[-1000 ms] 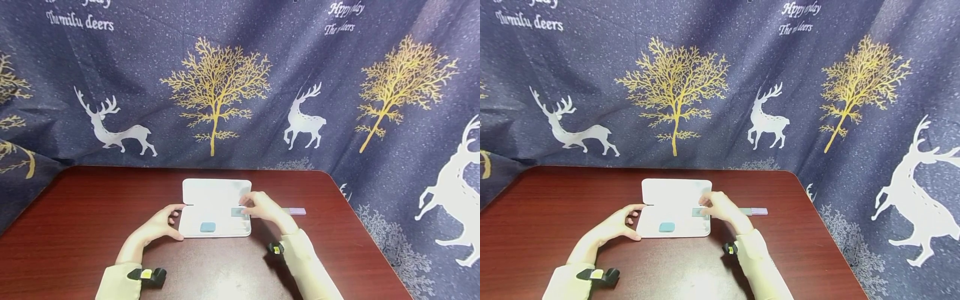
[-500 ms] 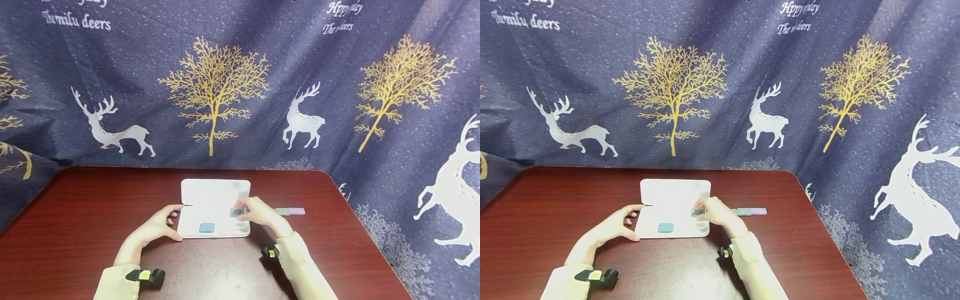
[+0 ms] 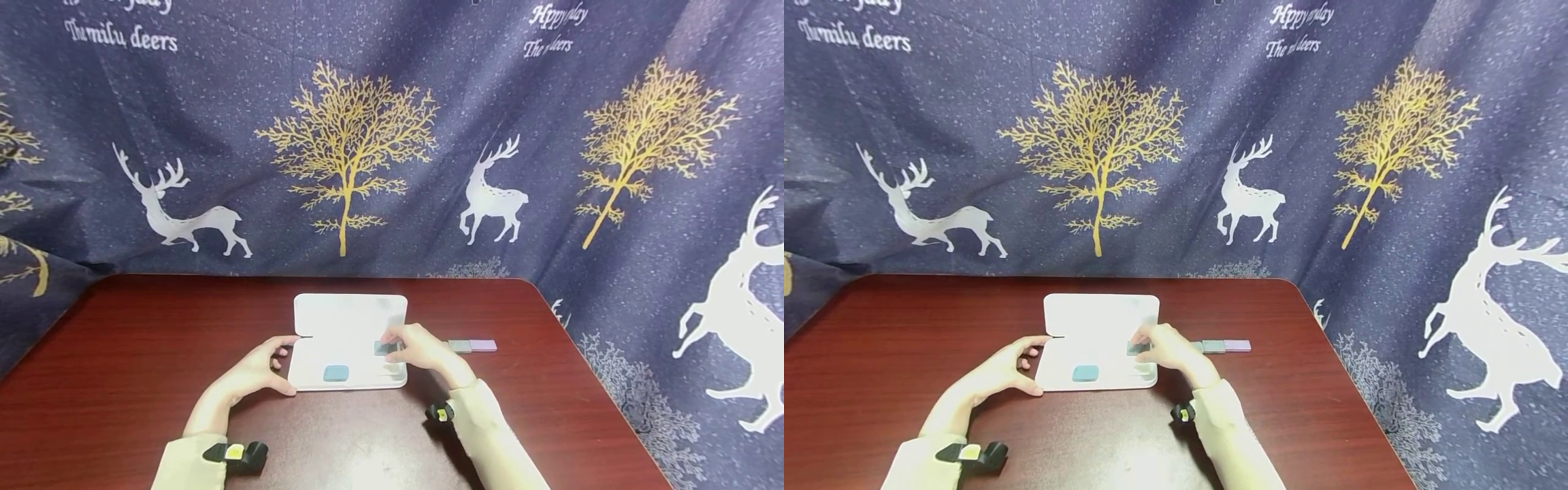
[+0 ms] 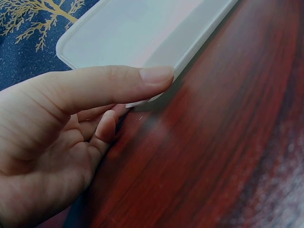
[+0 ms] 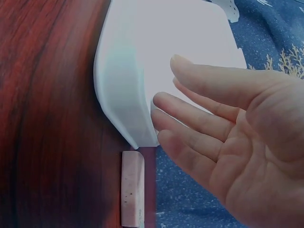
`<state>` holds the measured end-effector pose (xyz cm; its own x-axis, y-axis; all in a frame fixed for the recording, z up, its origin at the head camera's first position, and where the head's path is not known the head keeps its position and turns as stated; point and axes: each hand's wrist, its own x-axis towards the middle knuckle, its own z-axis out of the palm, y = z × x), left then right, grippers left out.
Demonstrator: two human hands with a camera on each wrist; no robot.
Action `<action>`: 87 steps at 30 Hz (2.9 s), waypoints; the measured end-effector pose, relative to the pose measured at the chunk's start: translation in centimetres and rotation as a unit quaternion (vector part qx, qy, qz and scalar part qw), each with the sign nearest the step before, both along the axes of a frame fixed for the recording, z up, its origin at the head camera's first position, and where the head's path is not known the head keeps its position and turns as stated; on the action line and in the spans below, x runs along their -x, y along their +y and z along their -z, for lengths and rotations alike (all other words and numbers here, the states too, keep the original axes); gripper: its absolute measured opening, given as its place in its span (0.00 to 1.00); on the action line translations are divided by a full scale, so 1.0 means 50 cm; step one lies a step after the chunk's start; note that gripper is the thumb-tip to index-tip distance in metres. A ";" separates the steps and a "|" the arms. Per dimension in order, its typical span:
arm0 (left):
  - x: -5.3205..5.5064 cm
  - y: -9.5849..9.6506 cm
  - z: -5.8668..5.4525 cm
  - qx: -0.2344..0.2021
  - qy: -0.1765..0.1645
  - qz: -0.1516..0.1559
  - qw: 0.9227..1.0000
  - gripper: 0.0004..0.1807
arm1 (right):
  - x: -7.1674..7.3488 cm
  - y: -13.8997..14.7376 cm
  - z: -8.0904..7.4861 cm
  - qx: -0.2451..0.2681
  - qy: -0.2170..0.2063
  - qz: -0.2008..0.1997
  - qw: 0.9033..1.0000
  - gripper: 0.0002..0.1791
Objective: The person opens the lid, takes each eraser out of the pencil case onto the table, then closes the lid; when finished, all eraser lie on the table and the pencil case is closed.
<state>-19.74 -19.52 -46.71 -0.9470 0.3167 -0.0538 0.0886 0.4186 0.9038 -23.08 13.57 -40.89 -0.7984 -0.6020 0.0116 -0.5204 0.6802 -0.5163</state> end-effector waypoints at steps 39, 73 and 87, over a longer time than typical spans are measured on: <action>0.002 0.001 -0.003 0.003 -0.005 0.001 1.000 0.52 | -0.008 -0.009 -0.004 -0.018 -0.002 -0.016 1.000 0.11; 0.002 0.004 -0.007 0.005 -0.019 -0.006 1.000 0.53 | -0.011 -0.015 0.001 -0.016 0.022 -0.012 1.000 0.14; 0.002 0.005 -0.002 0.005 -0.016 -0.002 1.000 0.53 | -0.014 -0.012 0.002 -0.026 0.021 -0.001 0.999 0.15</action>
